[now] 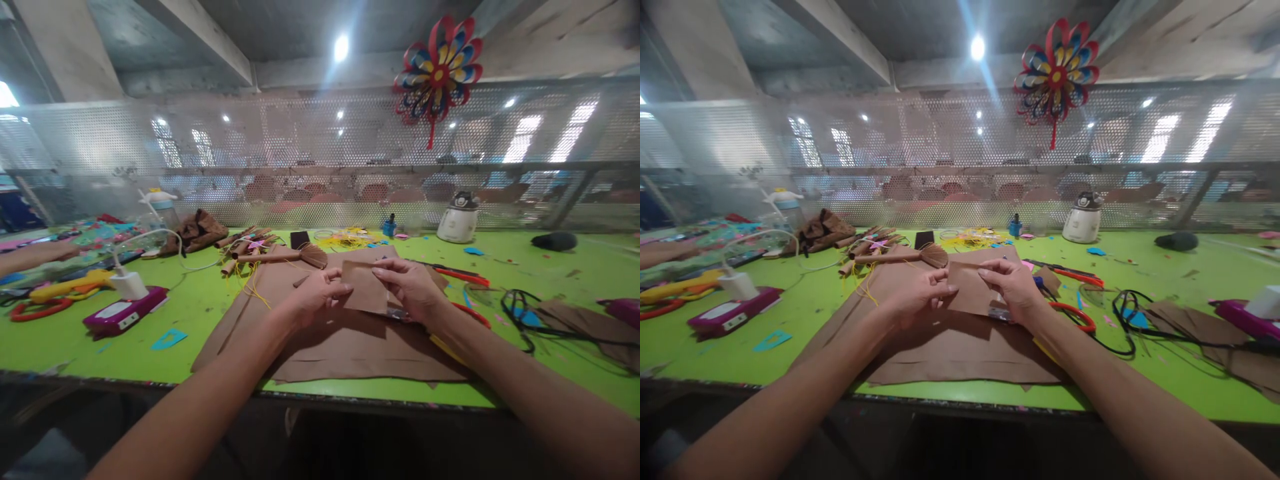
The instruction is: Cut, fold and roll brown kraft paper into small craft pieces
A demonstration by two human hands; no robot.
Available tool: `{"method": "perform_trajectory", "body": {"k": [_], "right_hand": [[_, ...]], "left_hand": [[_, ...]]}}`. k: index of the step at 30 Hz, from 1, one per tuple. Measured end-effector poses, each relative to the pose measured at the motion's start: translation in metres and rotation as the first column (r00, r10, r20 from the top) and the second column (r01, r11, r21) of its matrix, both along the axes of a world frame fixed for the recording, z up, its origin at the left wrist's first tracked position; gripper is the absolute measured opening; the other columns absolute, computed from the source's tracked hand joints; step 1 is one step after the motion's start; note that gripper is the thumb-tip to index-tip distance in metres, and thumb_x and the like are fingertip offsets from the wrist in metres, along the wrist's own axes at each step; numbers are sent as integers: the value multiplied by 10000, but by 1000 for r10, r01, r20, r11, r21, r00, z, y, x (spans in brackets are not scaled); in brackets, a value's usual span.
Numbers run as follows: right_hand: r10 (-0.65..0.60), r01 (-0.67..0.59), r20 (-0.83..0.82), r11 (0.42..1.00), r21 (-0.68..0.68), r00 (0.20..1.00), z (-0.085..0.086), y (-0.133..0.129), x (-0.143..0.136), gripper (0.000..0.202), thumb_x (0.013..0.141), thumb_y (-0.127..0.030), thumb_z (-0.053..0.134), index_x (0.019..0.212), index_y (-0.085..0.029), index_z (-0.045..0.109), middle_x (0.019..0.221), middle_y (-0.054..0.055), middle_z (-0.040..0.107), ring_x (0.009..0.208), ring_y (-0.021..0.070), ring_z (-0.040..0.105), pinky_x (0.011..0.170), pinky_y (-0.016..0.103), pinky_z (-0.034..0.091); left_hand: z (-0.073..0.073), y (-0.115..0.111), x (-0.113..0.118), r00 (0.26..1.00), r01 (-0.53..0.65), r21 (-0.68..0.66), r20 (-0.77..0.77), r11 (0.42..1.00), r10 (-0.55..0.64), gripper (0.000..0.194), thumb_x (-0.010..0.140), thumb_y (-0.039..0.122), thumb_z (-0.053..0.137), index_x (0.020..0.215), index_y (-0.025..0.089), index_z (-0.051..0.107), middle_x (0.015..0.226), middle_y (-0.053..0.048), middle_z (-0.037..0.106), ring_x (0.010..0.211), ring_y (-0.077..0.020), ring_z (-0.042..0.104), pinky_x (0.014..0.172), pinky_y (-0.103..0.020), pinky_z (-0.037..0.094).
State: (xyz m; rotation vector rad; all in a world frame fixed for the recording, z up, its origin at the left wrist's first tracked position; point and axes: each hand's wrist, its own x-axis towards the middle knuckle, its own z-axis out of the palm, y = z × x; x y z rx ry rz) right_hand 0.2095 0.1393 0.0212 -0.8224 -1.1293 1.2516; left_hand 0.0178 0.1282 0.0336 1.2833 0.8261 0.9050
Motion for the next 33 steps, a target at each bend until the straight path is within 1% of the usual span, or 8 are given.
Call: {"method": "perform_trajectory", "body": {"k": [3,5,7,13,19,24,28,33], "right_hand": [[-20,20,0,1000,-1,1000,0,0,0,269,479,-252,817,667,-167,644,611,-18,595,569,103,534,563,246,442],[75,-74,46,997,-38,996,-1,-1,0,271,481,-246,817,649,-158,624,592,-21,582,543,101,536,551,248,441],[183,-177,73,981,-83,980,-2,-1,0,271,498,-248,816,657,-152,619,593,-23,580,537,99,545,555,247,443],[199,-195,43,977,-82,979,-4,-1,0,249,607,-324,776,773,-170,672,644,-26,607,554,71,534,530,199,409],[265,-259,69,962,-85,962,-3,-7,-4,307,561,-338,794,795,-158,711,681,29,679,657,164,622,644,289,481],[209,-203,86,977,-71,974,-2,-6,-4,293,542,-319,796,781,-166,721,722,44,696,682,169,627,649,285,484],[193,-185,123,980,-69,974,-3,-5,-3,286,550,-345,789,754,-157,720,678,49,683,607,161,601,580,288,470],[179,-186,177,982,28,968,-5,-5,-1,274,587,-321,767,813,-170,729,644,11,656,541,107,533,540,253,419]], "left_hand": [[-1,4,-2,990,-139,1,-1,990,139,182,660,237,697,740,140,565,675,-20,556,567,-96,500,538,-233,386],[-1,7,-5,968,-248,46,-19,968,249,165,686,267,671,728,152,561,648,-5,540,567,-99,489,538,-232,373],[0,9,-8,957,-282,96,-45,955,287,149,704,278,651,751,160,573,635,4,530,564,-96,464,530,-227,344],[-2,5,-3,977,-149,221,-116,964,178,149,714,275,643,711,148,564,635,-5,517,582,-101,433,557,-240,328],[-1,1,4,990,-61,259,-108,964,91,151,705,273,656,698,151,566,591,16,473,560,-95,408,553,-239,321],[-1,3,4,989,-87,261,-93,961,115,149,707,262,664,782,149,601,575,25,473,547,-92,400,547,-238,308],[-4,5,4,991,-87,219,-80,972,107,182,697,270,679,807,147,602,650,-13,554,589,-109,469,573,-248,342],[-7,6,5,992,-75,196,-81,978,92,199,698,265,681,839,151,600,739,-54,613,655,-143,542,616,-272,393]]}}
